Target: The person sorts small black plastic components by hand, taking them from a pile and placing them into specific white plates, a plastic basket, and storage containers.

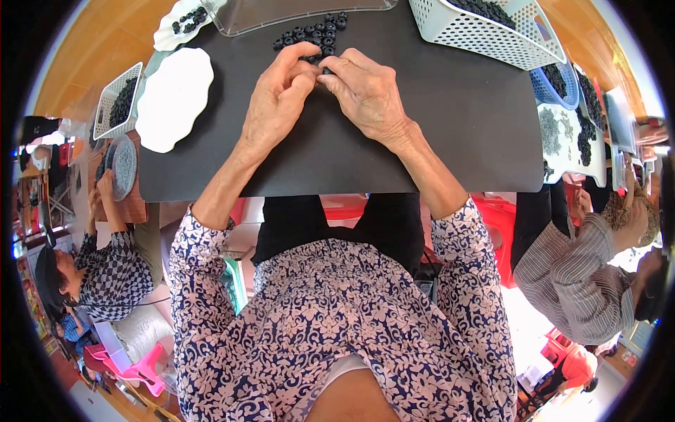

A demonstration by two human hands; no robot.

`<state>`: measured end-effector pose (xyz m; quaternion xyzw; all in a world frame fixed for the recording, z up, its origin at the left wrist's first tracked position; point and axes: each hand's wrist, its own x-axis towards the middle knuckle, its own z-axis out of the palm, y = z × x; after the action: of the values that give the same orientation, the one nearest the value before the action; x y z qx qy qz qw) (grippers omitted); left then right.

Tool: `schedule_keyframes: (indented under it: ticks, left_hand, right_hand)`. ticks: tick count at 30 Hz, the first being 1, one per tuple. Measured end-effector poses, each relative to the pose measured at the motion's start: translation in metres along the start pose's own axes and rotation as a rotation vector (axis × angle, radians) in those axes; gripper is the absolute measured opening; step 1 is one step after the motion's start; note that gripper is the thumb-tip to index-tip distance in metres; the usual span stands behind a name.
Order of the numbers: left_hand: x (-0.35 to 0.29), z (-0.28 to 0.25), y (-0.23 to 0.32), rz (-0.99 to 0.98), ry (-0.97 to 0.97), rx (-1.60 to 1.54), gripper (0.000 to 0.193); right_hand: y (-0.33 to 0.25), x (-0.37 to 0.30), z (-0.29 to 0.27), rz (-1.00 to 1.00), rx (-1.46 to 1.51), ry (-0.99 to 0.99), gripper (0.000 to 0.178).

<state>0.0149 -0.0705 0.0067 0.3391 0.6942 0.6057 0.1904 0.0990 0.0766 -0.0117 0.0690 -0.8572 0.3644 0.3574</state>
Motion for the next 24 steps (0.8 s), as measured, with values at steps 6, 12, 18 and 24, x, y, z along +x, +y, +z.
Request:
schedule_keyframes:
  ticks: [6,12,18,24]
  left_hand:
    - [0.005,0.007,-0.003,-0.086,0.050,-0.104,0.036]
    - [0.008,0.002,-0.007,-0.166,0.026,-0.349,0.041]
    - [0.011,0.006,-0.008,-0.207,0.030,-0.414,0.035]
    - [0.010,0.011,-0.033,-0.089,0.065,-0.480,0.027]
  right_hand:
    - [0.005,-0.002,0.003,-0.057,-0.008,0.080,0.023]
    - [0.003,0.001,0.000,0.032,0.074,0.021,0.028]
    - [0.012,0.002,0.001,-0.039,0.083,0.054,0.027]
    - [0.016,0.003,0.006,-0.045,0.049,0.064,0.023]
